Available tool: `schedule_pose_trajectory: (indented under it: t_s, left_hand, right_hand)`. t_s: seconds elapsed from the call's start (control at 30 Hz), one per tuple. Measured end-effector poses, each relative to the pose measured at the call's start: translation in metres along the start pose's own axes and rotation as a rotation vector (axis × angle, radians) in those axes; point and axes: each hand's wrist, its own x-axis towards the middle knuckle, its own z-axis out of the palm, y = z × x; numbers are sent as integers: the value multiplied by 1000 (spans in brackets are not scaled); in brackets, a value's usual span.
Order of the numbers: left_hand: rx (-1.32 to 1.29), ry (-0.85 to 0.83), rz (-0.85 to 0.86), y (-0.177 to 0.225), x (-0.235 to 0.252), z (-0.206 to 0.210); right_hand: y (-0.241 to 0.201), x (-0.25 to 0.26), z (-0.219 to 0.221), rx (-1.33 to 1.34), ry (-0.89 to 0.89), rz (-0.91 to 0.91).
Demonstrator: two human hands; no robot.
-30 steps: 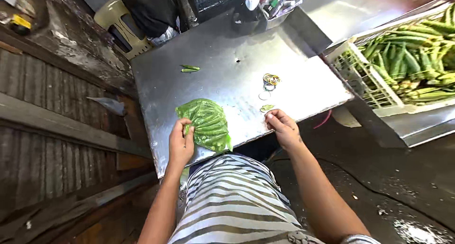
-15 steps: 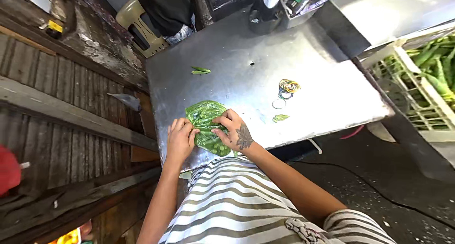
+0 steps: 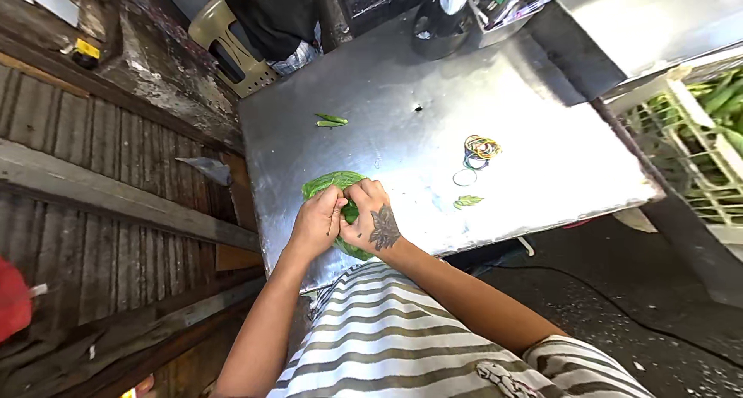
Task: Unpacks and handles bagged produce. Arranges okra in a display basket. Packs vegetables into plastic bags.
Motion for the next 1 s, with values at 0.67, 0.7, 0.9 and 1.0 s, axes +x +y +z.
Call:
schedule_pose_trajectory:
  t_s: [0.67, 0.7, 0.9, 1.0]
  left_hand:
    - [140, 21, -317, 1, -13, -18]
    - [161, 9, -347, -2, -16, -25]
    - [-24, -1, -611, -52, -36, -27]
    - [-264, 85, -778, -82, -40, -11]
  right_hand:
    - [57, 44, -57, -15, -306, 91]
    - [62, 45, -56, -6, -292, 100]
    - [99, 65, -37, 41, -308, 348]
    - [106, 59, -19, 21, -280, 329]
